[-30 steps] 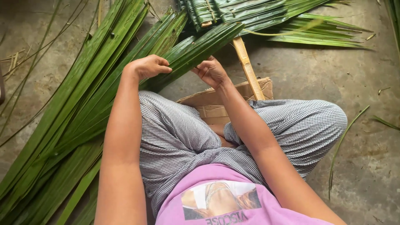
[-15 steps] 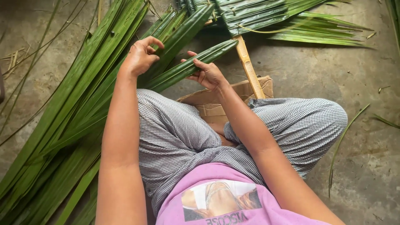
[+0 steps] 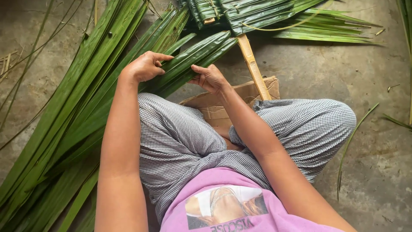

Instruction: A person is weaving palm leaves onto a wooden stick to create a thatched panel, likely for roofing or mats.

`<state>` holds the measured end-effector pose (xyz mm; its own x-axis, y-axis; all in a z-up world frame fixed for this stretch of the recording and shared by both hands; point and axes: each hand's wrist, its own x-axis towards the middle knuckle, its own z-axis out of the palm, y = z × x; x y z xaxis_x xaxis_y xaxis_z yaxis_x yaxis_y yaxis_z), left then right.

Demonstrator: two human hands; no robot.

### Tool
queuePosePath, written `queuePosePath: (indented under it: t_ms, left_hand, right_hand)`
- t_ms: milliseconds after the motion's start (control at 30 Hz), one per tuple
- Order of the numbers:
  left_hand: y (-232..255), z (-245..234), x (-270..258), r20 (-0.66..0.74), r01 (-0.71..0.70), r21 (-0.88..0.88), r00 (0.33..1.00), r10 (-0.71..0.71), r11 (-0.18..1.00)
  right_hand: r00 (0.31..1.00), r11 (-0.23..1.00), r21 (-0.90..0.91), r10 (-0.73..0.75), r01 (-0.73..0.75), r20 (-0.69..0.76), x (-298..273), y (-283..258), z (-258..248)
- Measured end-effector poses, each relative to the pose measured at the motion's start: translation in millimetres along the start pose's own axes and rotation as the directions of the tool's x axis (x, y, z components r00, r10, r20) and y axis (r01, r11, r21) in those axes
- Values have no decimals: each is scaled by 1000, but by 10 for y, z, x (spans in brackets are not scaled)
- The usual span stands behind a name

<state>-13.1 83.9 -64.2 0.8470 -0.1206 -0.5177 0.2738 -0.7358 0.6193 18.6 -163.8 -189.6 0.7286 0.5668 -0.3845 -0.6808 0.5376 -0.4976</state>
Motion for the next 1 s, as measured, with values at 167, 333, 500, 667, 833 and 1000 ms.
queuePosePath:
  t_ms: [167, 333, 500, 667, 833, 1000]
  left_hand:
    - [30, 42, 21, -37, 9, 2, 999, -8, 1000]
    - [-22, 122, 73, -24, 18, 69, 1000, -16, 997]
    - [-50, 145, 86, -13, 17, 109, 1000, -16, 994]
    - [-18, 158, 70, -9, 18, 141, 1000, -16, 990]
    - [50, 164, 27, -13, 9, 151, 1000, -7, 988]
    - [105, 159, -12, 39, 47, 162, 998, -54, 986]
  right_hand:
    - [1000, 1000, 10, -9, 9, 5, -76, -1, 108]
    - [1000, 1000, 3, -8, 8, -13, -126, 25, 178]
    - [998, 1000, 20, -9, 10, -66, -137, 51, 222]
    - [994, 1000, 22, -12, 14, -104, -179, 60, 268]
    - [986, 999, 2, -33, 34, -164, -199, 79, 279]
    - [965, 998, 11, -60, 65, -255, -276, 214, 272]
